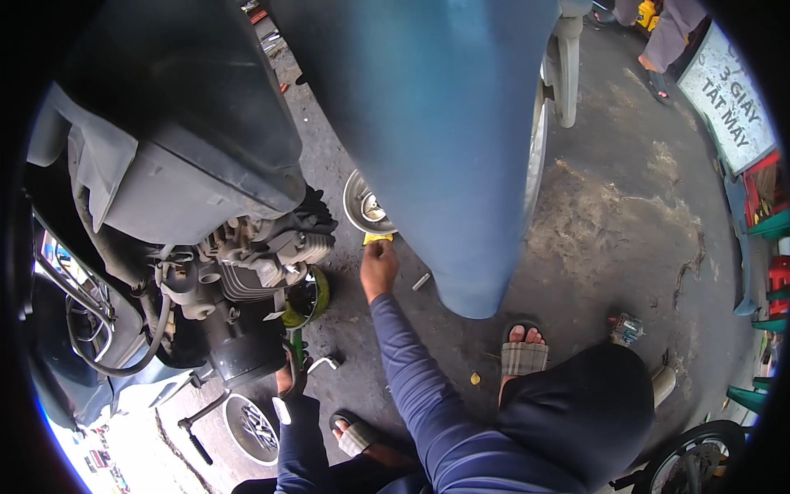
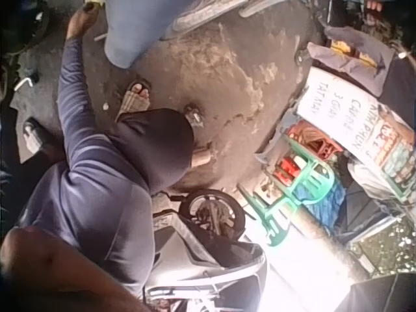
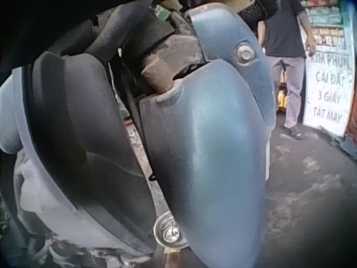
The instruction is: Repairing or replacing components of a motorcycle engine using hand tools and an impact driver.
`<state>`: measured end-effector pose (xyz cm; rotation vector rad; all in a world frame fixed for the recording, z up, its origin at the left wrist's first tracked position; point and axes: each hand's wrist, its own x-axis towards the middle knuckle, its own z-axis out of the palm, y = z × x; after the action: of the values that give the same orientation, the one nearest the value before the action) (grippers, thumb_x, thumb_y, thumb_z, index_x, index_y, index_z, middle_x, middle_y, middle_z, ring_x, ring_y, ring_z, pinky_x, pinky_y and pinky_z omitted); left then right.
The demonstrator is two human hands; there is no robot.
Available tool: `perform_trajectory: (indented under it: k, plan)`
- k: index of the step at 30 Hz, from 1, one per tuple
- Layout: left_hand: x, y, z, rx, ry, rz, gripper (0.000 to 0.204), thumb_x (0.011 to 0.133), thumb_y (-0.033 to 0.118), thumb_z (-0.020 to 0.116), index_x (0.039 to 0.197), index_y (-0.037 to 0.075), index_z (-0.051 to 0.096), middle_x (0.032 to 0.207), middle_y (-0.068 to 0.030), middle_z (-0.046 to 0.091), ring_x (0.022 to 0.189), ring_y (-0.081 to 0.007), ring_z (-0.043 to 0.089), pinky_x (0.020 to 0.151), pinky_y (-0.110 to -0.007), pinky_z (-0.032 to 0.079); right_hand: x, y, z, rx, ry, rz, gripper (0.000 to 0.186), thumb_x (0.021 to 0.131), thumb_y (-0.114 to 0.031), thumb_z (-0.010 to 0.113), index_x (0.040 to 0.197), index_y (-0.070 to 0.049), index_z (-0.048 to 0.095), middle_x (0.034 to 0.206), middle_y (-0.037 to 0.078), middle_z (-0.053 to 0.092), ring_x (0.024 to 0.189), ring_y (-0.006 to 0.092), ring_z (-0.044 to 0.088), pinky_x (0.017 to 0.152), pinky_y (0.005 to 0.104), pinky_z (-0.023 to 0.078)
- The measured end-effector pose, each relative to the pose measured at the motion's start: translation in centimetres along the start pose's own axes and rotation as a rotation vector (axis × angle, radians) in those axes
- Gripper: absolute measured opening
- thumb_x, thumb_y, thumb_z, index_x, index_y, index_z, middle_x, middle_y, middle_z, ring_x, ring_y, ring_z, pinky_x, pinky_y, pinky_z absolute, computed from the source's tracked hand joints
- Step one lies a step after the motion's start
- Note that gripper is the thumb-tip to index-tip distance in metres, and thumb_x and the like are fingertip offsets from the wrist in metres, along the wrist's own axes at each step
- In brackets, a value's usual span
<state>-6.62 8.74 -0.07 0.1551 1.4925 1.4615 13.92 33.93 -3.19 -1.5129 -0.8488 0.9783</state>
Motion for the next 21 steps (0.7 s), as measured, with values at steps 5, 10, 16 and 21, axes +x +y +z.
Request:
perform_trajectory:
  k: [5,10,16,21]
  plan:
    - [-0.7,2.0,-0.2,0.018,-0.042,-0.016,0.035,0.090,0.034,0.059,0.114,0.008,0.058,0.098,-0.0108,0.064,0.074,-0.0181,0.060,0.062,-0.032,0.049,5.4,3.7,-3.2,-0.044,-0.047,-0.212,0.015,0.091,-0.014,0.062,0.090,-0.001,0.056,0.068,0.002,0.058,0.058,0.0108,0.053,0.053,0.0271,0.044]
    - [0.3,2.4,-5.0,0.785,0.000,0.051,0.032,0.087,0.025,0.058,0.113,0.006,0.058,0.101,-0.0143,0.064,0.081,-0.0248,0.061,0.068,-0.038,0.049,7.9,2.1,-4.1,-0.420,-0.130,-0.401,0.017,0.083,-0.008,0.067,0.095,0.000,0.058,0.076,0.010,0.063,0.067,0.0219,0.062,0.062,0.0336,0.049]
    - [-0.2,1.7,-10.0,1.965,-0.188,0.323,0.031,0.084,0.015,0.056,0.113,0.004,0.058,0.105,-0.0186,0.063,0.090,-0.0329,0.062,0.074,-0.045,0.049,10.0,0.0,-1.8,-0.617,-0.121,-0.536,0.016,0.079,-0.010,0.066,0.090,0.001,0.064,0.084,0.021,0.064,0.086,0.0375,0.062,0.077,0.0437,0.049]
    - [-5.2,3.5,-10.4,2.067,-0.753,-0.099,0.037,0.084,0.039,0.057,0.107,0.011,0.063,0.097,-0.0147,0.067,0.090,-0.0339,0.065,0.079,-0.043,0.051,10.8,-1.6,-1.7,-0.804,-0.103,-0.686,0.019,0.082,-0.018,0.063,0.094,-0.003,0.064,0.100,0.018,0.061,0.102,0.0368,0.053,0.088,0.0490,0.041]
